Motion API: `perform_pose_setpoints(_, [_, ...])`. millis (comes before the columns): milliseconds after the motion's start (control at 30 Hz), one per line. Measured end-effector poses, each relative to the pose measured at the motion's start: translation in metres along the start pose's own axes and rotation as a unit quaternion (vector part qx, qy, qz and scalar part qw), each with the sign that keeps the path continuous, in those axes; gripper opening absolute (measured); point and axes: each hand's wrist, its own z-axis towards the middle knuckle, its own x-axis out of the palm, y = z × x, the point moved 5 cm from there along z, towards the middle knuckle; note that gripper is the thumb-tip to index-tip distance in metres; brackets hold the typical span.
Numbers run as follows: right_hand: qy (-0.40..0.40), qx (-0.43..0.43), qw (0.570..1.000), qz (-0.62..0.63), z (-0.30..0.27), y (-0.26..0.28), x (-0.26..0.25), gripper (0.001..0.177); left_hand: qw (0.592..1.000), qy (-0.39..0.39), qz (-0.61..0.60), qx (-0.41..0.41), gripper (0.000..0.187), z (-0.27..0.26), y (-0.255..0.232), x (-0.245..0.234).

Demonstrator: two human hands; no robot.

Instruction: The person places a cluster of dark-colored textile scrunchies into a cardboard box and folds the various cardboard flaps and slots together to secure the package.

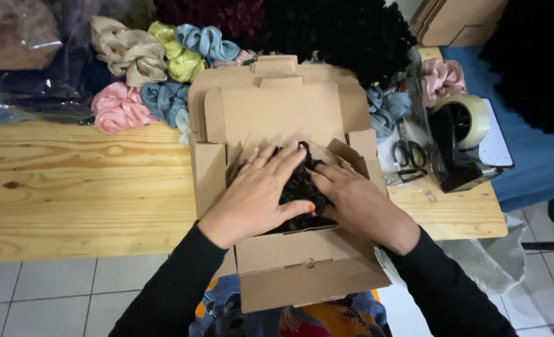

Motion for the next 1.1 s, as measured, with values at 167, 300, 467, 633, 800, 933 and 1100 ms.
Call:
perform_pose_setpoints(167, [-0.036, 0.034, 0.99, 0.133, -0.018, 0.0, -0.048, 0.071, 0.999, 0.033, 0.033, -0.016, 0.08, 0.011, 0.012, 0.013])
perform_pose_setpoints(300, [-0.181, 0.134, 0.969, 0.098, -0.019, -0.049, -0.036, 0.076, 0.998, 0.029, 0.048, -0.001, 0.075, 0.008, 0.016, 0.021])
perform_pose_setpoints(467, [-0.086, 0.125, 0.964, 0.22, -0.005, -0.039, -0.02, 0.075, 0.998, 0.017, 0.057, 0.007, 0.072, 0.008, 0.016, 0.022])
perform_pose_setpoints(633, [-0.056, 0.052, 0.993, 0.092, 0.003, -0.02, -0.016, 0.077, 0.997, -0.006, 0.083, 0.004, 0.074, 0.007, 0.013, 0.021])
perform_pose_setpoints(800, [-0.108, -0.006, 0.99, 0.085, 0.002, -0.011, -0.023, 0.056, 0.969, -0.187, 0.141, -0.081, 0.134, -0.01, 0.011, -0.001])
perform_pose_setpoints(933, [-0.109, -0.009, 0.991, 0.073, 0.002, -0.012, -0.022, 0.056, 0.971, -0.162, 0.111, -0.134, 0.135, -0.016, 0.016, 0.004])
perform_pose_setpoints(1100, [-0.104, 0.005, 0.992, 0.067, 0.001, -0.014, -0.019, 0.061, 0.991, -0.087, 0.059, -0.086, 0.114, -0.006, 0.023, 0.013])
